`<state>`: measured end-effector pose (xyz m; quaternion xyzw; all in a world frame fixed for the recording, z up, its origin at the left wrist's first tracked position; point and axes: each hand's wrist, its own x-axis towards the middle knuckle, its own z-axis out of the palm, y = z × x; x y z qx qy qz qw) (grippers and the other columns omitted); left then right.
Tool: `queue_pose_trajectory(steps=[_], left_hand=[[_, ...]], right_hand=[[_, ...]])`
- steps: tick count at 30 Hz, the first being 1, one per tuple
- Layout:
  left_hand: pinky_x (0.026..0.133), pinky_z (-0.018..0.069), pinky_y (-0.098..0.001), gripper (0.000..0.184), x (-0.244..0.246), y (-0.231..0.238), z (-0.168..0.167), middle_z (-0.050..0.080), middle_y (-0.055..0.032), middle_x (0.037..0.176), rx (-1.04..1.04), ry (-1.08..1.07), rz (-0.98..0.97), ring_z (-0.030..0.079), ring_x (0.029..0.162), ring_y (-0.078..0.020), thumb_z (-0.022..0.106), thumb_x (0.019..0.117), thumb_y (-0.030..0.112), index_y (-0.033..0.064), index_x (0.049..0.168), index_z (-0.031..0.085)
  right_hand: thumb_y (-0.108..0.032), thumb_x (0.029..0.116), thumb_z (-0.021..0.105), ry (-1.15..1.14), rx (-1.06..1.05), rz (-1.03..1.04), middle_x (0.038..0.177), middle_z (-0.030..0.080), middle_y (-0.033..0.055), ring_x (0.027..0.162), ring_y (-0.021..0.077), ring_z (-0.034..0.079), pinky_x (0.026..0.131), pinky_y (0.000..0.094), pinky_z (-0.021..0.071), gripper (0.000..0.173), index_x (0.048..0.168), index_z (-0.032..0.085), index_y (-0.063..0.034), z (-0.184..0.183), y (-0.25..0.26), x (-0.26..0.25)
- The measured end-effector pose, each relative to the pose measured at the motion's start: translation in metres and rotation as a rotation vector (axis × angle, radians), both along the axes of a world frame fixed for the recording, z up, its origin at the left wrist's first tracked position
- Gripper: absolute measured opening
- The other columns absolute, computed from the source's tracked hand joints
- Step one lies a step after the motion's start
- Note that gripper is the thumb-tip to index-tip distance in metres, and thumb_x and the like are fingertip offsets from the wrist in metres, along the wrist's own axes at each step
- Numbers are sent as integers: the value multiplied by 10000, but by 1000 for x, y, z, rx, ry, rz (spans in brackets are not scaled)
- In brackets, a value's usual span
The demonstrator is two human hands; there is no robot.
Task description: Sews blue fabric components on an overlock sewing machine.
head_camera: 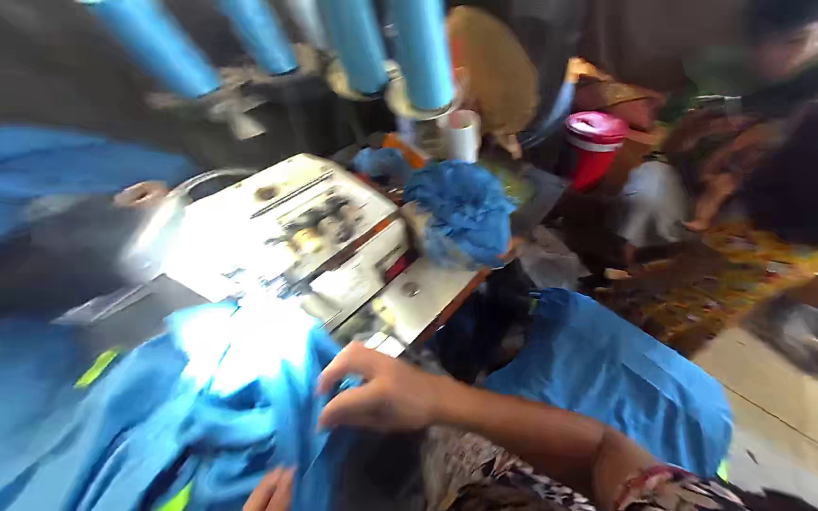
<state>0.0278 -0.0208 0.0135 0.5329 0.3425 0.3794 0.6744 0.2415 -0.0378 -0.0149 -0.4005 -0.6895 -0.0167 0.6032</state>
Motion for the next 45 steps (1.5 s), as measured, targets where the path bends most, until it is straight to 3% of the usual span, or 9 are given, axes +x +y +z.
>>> queue_pose_trajectory(steps=[4, 10, 18, 23, 27, 30, 34, 40, 45], left_hand=[[885, 606, -358, 249, 12, 31, 43, 748, -8, 1027, -57, -160, 191, 720, 998, -156, 403, 1042, 124, 128, 1053, 652], [868, 598, -362, 300, 9, 72, 66, 703, -42, 1071, -291, -510, 349, 709, 988, -195, 321, 1118, 233, 140, 1065, 601], [913, 612, -388, 179, -11, 56, 44, 763, -82, 954, -154, -717, 149, 757, 928, -213, 521, 1052, 133, 146, 1055, 700], [736, 642, -298, 262, -18, 23, 46, 765, -29, 990, 73, -380, -284, 750, 813, -127, 650, 998, 314, 132, 1173, 720], [829, 620, -330, 289, 8, 29, 28, 760, -26, 970, 370, -184, -118, 739, 877, -125, 497, 1077, 263, 85, 1060, 723], [985, 507, -460, 328, 11, 77, 14, 768, -67, 1055, 1014, 710, -53, 709, 1060, -207, 508, 1057, 251, 49, 1055, 766], [1037, 290, -761, 577, -7, 107, 70, 625, -247, 1332, 651, 1601, -164, 447, 1364, -496, 561, 1012, 521, -6, 1183, 723], [801, 512, -555, 197, -66, 27, 123, 699, -67, 875, 1373, 997, -485, 667, 950, -317, 666, 938, 286, 142, 827, 742], [909, 442, -541, 231, -69, 4, 128, 671, 5, 833, 1419, 912, -429, 623, 1049, -285, 548, 992, 207, 174, 838, 715]], right_hand=[[-242, 1041, 566, -252, -266, -46, 1397, 635, 25, 1374, 289, 504, 1127, 542, 397, 187, 1019, 745, -194, 9, -3, 17], [-298, 1026, 576, -200, -291, -256, 972, 700, 50, 975, 295, 618, 864, 539, 451, 205, 1035, 741, -177, 0, 16, 19], [-267, 957, 673, -152, -187, -148, 919, 718, -7, 892, 189, 598, 874, 447, 423, 295, 1214, 709, -126, 6, 36, 7], [-241, 1006, 587, -333, -143, -47, 1186, 680, 39, 1194, 268, 561, 1019, 504, 400, 200, 1088, 762, -290, 20, 17, 1], [-213, 1060, 520, -343, -269, 168, 1225, 721, 21, 1308, 203, 585, 1086, 414, 468, 219, 1064, 720, -123, 12, -50, -15], [-122, 1068, 473, -66, -411, 119, 1212, 719, 79, 1293, 160, 598, 1148, 294, 433, 254, 1161, 691, -31, -6, -96, -40], [-108, 1036, 512, 112, -504, -8, 1238, 701, 163, 1149, 151, 682, 976, 261, 552, 304, 1253, 657, 47, -9, -112, -54], [-174, 1058, 553, 134, -193, 198, 1142, 714, 43, 1118, 82, 659, 979, 250, 554, 214, 1199, 670, -63, 64, -62, -56], [-108, 995, 567, -19, -318, 213, 950, 745, 42, 879, 50, 686, 815, 183, 560, 220, 1088, 755, -39, 73, -22, -71]])
